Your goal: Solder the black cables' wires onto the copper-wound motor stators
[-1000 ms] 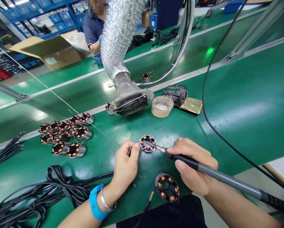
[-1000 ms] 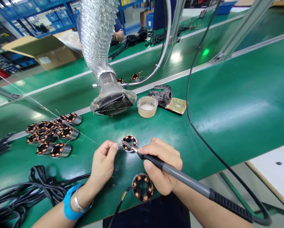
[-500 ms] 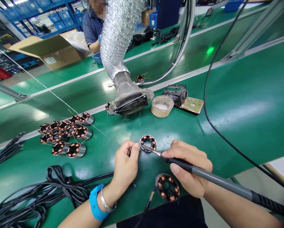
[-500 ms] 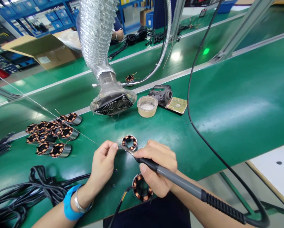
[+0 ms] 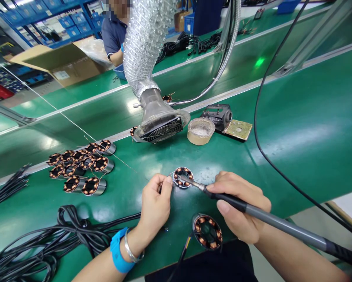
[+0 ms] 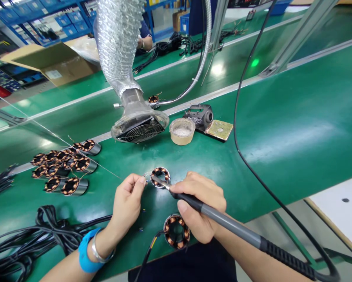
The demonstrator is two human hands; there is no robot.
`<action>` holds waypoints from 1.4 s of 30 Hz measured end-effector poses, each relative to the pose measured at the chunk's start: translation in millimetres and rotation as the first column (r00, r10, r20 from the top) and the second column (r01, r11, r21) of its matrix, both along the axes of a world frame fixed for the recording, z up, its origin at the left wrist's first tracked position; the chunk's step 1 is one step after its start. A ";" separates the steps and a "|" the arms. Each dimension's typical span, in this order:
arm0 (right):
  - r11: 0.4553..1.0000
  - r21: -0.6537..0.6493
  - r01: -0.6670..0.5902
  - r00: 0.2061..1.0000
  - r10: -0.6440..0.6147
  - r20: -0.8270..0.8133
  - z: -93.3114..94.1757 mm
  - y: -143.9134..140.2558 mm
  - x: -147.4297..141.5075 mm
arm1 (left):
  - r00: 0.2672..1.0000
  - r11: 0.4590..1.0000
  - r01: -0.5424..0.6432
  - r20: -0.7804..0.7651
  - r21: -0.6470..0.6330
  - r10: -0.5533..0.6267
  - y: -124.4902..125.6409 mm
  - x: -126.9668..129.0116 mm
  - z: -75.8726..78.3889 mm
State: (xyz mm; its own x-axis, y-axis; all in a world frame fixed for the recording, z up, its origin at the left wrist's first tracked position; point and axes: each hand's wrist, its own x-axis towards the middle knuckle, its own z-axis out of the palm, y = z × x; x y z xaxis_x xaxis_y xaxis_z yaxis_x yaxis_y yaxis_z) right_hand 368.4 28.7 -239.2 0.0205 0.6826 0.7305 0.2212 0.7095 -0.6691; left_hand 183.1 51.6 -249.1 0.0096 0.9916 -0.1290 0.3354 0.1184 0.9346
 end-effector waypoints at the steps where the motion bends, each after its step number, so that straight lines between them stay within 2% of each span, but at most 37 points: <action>1: 1.000 0.001 0.001 1.000 -0.001 -0.002 0.0 0.2 0.0 | 1.000 1.000 0.002 0.001 -0.001 -0.002 0.2 0.0 0.2; 10: 0.998 0.012 0.057 0.998 -0.057 -0.001 0.6 0.8 5.6 | 1.000 1.000 -0.004 -0.003 0.007 0.005 -0.2 -0.5 -0.6; 13: 0.994 0.035 0.102 0.993 -0.104 0.064 -1.5 5.1 16.3 | 1.000 1.000 -0.008 0.016 0.006 0.008 -0.2 -0.4 -0.6; 16: 0.973 0.096 0.208 0.958 -0.222 0.181 -8.7 17.0 34.7 | 1.000 1.000 -0.001 0.020 0.008 0.001 0.0 0.1 0.2; 19: 0.910 0.153 0.385 0.864 -0.413 0.287 -21.6 34.9 56.2 | 1.000 1.000 0.009 0.016 0.009 -0.009 -0.2 0.3 0.7; 22: 0.897 0.065 0.438 0.810 -0.425 0.405 -35.5 48.3 70.8 | 1.000 1.000 0.004 0.028 0.011 -0.004 -0.3 0.2 0.5; 25: 0.903 0.002 0.430 0.831 -0.397 0.389 -41.9 48.4 70.8 | 0.999 1.000 0.001 0.045 0.009 -0.002 0.1 -0.2 0.7; 27: 0.916 0.015 0.400 0.870 -0.385 0.306 -39.8 43.3 62.4 | 0.998 1.000 0.003 0.062 0.012 -0.004 0.6 -0.6 0.9; 29: 0.955 0.037 0.293 0.916 -0.291 0.275 -33.8 38.8 49.0 | 0.996 1.000 0.006 0.094 0.004 -0.006 1.0 -1.2 0.5; 31: 0.987 0.091 0.130 0.938 -0.152 0.312 -26.1 38.2 32.8 | 0.990 0.999 0.018 0.139 -0.031 -0.014 1.3 -2.2 -0.5; 34: 0.982 0.176 -0.062 0.913 -0.015 0.408 -17.1 45.5 8.9 | 0.975 0.994 0.055 0.220 -0.098 -0.032 2.4 -5.1 -1.3; 38: 0.967 0.189 -0.169 0.867 0.055 0.496 -15.2 57.2 -12.5 | 0.957 0.984 0.067 0.289 -0.164 -0.017 7.4 -14.8 2.6; 42: 0.969 0.161 -0.188 0.890 0.098 0.446 -21.1 58.7 -18.9 | 0.969 0.975 0.123 0.232 -0.183 -0.079 13.3 -28.1 10.4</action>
State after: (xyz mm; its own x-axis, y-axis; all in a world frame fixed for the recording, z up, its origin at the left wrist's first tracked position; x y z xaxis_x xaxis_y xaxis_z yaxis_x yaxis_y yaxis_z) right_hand 349.6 87.4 -260.3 -0.4138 0.4973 0.7625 0.3420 0.8612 -0.3761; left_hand 154.9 64.9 -238.7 0.1590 0.9398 -0.3026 0.1417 0.2816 0.9490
